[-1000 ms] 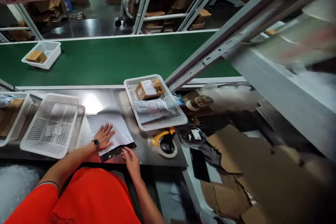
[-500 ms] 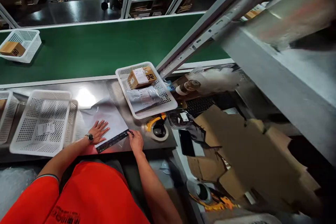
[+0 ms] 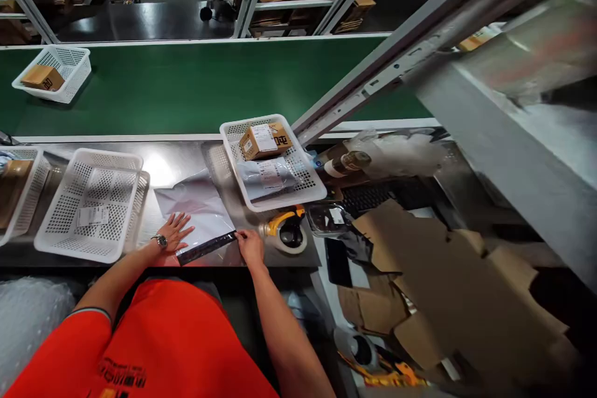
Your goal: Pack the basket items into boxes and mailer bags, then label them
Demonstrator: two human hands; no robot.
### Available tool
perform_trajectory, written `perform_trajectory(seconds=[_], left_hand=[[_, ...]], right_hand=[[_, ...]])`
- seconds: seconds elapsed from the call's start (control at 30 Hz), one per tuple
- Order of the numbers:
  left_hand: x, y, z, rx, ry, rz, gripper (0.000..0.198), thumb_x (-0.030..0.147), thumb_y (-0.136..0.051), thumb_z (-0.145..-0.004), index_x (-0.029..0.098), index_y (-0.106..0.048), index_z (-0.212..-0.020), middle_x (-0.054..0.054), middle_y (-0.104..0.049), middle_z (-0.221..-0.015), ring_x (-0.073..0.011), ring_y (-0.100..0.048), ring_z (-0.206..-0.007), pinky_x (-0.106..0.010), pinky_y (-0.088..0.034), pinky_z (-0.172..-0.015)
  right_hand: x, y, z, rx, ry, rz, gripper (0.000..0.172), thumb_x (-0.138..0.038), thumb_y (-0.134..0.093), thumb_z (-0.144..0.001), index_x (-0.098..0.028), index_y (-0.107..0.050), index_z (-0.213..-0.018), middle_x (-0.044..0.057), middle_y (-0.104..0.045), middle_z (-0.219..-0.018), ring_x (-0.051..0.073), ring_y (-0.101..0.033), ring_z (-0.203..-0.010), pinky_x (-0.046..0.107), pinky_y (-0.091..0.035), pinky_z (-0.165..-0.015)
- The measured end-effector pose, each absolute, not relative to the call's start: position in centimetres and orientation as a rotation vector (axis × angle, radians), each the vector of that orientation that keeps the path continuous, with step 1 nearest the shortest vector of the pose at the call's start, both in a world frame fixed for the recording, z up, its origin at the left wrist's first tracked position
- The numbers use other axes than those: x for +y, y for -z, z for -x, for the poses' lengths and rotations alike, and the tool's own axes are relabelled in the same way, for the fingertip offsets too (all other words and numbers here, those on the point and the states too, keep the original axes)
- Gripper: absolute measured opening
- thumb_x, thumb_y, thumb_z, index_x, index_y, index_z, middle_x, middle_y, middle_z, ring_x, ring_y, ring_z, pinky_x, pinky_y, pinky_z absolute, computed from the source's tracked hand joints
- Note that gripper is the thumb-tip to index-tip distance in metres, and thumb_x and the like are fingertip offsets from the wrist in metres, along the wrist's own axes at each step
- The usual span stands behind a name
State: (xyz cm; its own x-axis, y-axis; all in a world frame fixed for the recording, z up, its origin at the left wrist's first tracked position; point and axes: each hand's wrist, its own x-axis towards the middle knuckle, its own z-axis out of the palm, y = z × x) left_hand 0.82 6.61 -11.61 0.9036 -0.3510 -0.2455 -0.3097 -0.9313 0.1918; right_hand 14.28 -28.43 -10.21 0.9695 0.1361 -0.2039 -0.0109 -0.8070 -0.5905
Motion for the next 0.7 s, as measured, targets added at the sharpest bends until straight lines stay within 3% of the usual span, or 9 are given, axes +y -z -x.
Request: perform_trajectory(seconds=[0.13,0.27,0.37,0.7], left_hand=[[6.4,11.2,-0.6,-0.518,0.395,-2.9,0.078,0.06,-0.066,-0.112,0.027,-0.051,-0.181,-0.017,-0.029,-0.195,-0.0436,-0.027,-0.181,-0.068,-0.021,-0.146],[6.4,11.2,0.7,-0.568,0.388,-2.861,0.065,0.044,-0.064,-0.116,0.028,-0.055,-0.178,-0.016,-0.039,-0.192,-0.0377,-0.035,-0.179,-0.063,-0.028,-0.145],[6.9,11.2,1.8,-0.609,0.393,-2.854,0.057,0.034,-0.058,-0.118,0.029,-0.059,-0.174,-0.013,-0.046,-0.189,-0.0328,-0.041,-0.176,-0.059,-0.033,-0.143],[7.3,11.6,1.7,-0.619,0.448,-2.823,0.06,0.036,-0.059,-0.117,0.029,-0.058,-0.176,-0.014,-0.042,-0.191,-0.0373,-0.038,-0.178,-0.062,-0.036,-0.141]], right_hand=[[-26.6,9.6,-10.7,-0.241,-0.27,2.509,0.035,-0.03,-0.05,-0.11,-0.017,-0.082,-0.111,0.02,-0.075,-0.124,0.034,-0.069,-0.114,0.05,-0.059,-0.104],[-21.7,9.5,-5.4,-0.69,-0.513,2.362,0.017,-0.028,-0.069,-0.106,-0.026,-0.086,-0.106,0.009,-0.08,-0.111,0.026,-0.075,-0.108,0.037,-0.061,-0.1],[-18.4,9.4,-2.9,-0.872,-0.644,2.315,0.015,-0.024,-0.073,-0.105,-0.028,-0.087,-0.108,0.007,-0.082,-0.111,0.025,-0.077,-0.105,0.034,-0.062,-0.096],[-15.1,7.7,-3.2,-1.05,-0.942,2.392,0.018,-0.025,-0.071,-0.109,-0.026,-0.089,-0.111,0.008,-0.082,-0.12,0.022,-0.077,-0.107,0.029,-0.056,-0.094]])
